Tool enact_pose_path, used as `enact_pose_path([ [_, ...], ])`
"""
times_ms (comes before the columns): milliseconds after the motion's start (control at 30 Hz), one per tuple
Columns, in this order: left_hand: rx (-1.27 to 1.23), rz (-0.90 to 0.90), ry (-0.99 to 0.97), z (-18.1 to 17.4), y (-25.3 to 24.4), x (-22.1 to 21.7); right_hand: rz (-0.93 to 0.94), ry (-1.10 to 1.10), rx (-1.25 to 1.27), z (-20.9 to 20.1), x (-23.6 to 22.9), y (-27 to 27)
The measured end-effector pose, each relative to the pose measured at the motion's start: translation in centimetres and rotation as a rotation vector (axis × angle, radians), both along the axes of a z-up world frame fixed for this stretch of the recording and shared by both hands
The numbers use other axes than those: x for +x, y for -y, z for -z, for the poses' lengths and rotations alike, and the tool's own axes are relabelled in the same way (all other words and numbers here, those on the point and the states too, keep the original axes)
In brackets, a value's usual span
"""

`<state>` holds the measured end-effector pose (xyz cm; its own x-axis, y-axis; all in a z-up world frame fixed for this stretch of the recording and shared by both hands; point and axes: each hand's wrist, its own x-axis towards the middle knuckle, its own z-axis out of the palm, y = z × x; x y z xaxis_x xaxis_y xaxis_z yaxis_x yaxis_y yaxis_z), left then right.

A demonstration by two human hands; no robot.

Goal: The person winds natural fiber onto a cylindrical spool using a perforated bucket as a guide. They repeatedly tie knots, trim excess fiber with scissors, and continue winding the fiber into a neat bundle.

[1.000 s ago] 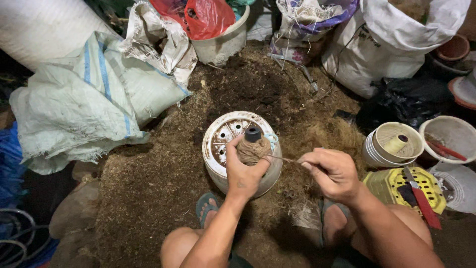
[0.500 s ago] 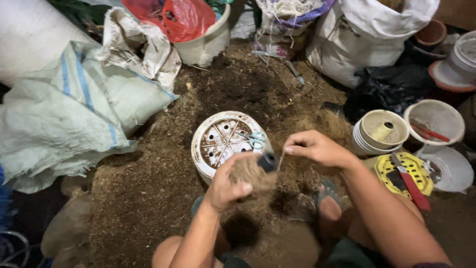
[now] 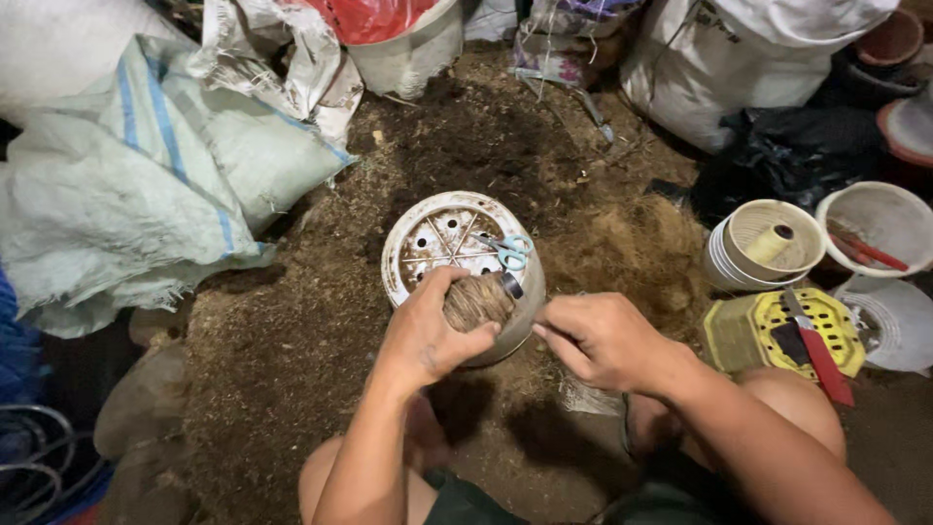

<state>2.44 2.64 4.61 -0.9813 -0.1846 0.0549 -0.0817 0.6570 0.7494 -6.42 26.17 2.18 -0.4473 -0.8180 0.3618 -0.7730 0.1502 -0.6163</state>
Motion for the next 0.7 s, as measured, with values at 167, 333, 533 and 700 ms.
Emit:
enact_pose_path([
  [167,0.317,0.017,0.014,1.0,1.4,0.6,-0.055,0.220,-0.016,2.4,-1.1,0.3],
  [333,0.546,0.175,-0.082,3.2,1.5,1.0,-0.138,0.492,-0.041,5.4,-2.1,0.4],
  [533,0.857,0.364,0.085,3.2,1.9,1.2,-0.176,0.510,0.149,5.7,-4.0,1.5],
  [700,0.336,0.449,0.335,1.6,1.3,1.3,-0.076,0.202,0.164,3.4,-4.2,1.9],
])
